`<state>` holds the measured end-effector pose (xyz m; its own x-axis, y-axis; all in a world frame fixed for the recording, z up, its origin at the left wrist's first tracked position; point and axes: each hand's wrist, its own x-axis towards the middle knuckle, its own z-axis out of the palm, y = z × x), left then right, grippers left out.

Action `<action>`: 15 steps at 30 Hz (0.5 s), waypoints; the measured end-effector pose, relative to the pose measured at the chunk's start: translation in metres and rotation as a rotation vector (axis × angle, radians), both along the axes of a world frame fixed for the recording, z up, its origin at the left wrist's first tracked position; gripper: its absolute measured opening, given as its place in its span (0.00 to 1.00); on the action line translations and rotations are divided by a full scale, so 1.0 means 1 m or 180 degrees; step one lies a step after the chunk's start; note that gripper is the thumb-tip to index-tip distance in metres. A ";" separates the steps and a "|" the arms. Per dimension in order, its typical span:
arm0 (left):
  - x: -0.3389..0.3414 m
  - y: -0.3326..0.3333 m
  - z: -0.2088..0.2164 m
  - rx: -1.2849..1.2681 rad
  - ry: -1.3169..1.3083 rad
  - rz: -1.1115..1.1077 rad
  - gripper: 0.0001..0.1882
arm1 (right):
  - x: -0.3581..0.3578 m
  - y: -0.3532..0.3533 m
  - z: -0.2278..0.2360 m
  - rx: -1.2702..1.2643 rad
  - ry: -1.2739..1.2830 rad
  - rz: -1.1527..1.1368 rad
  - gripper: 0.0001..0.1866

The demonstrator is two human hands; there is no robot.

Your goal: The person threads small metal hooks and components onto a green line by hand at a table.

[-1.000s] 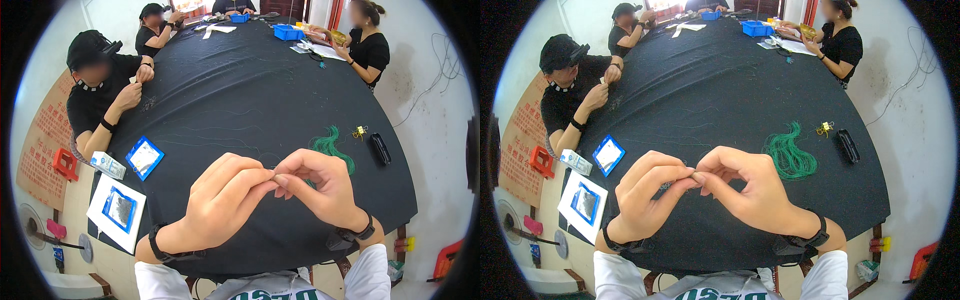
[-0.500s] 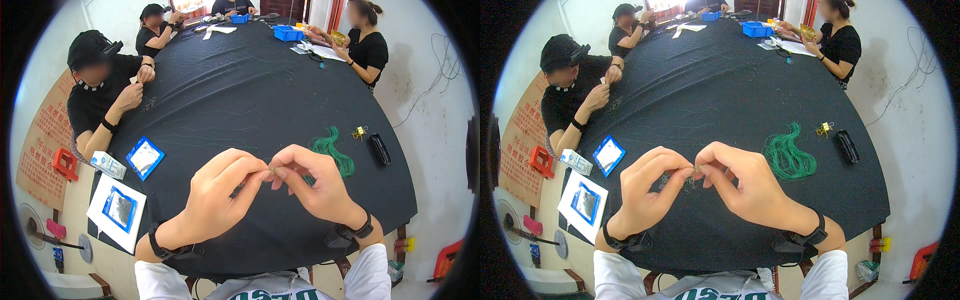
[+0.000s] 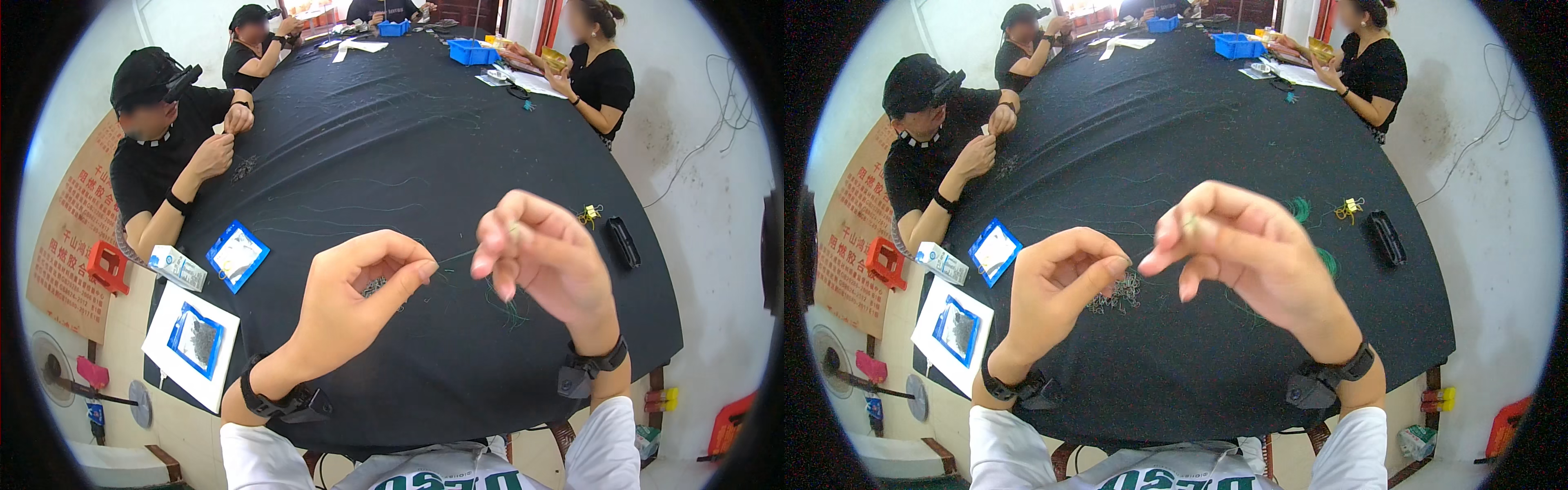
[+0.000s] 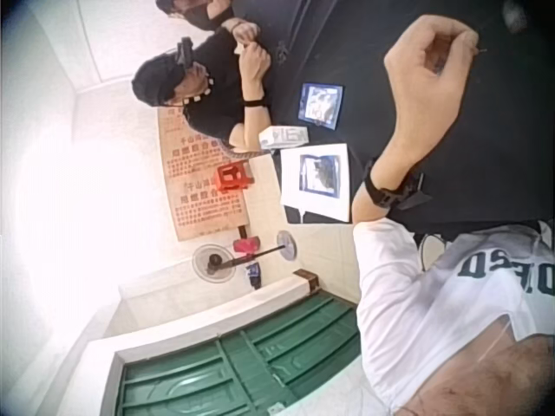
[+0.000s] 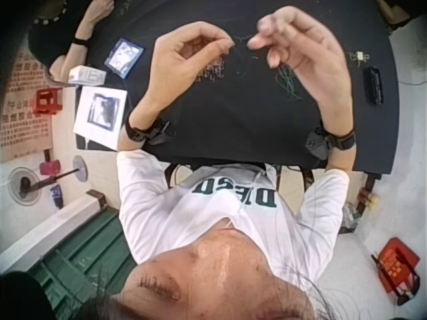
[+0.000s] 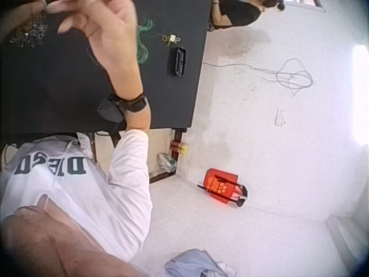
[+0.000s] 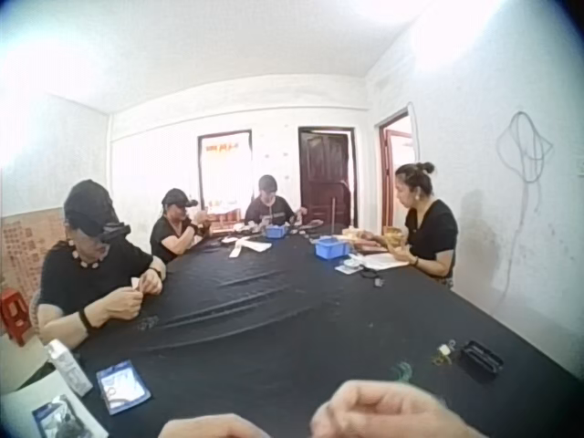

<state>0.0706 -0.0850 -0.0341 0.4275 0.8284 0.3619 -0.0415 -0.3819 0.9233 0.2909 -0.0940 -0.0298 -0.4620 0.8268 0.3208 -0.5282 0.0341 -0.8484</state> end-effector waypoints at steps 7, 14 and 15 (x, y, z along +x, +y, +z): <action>-0.007 0.009 0.003 -0.0089 -0.0047 -0.0141 0.05 | 0.054 0.008 0.024 0.0356 0.0752 -0.0621 0.15; -0.009 0.012 0.000 -0.0163 -0.0119 -0.0096 0.05 | 0.111 0.017 0.027 0.0690 0.1265 -0.1200 0.15; -0.009 0.012 0.000 -0.0206 -0.0109 -0.0077 0.05 | 0.118 0.018 0.027 0.0686 0.1268 -0.1200 0.15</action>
<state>0.0613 -0.0733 -0.0340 0.4359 0.8401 0.3227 -0.0821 -0.3200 0.9439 0.4084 -0.0761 -0.0029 0.0417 0.8075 0.5884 -0.7228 0.4310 -0.5402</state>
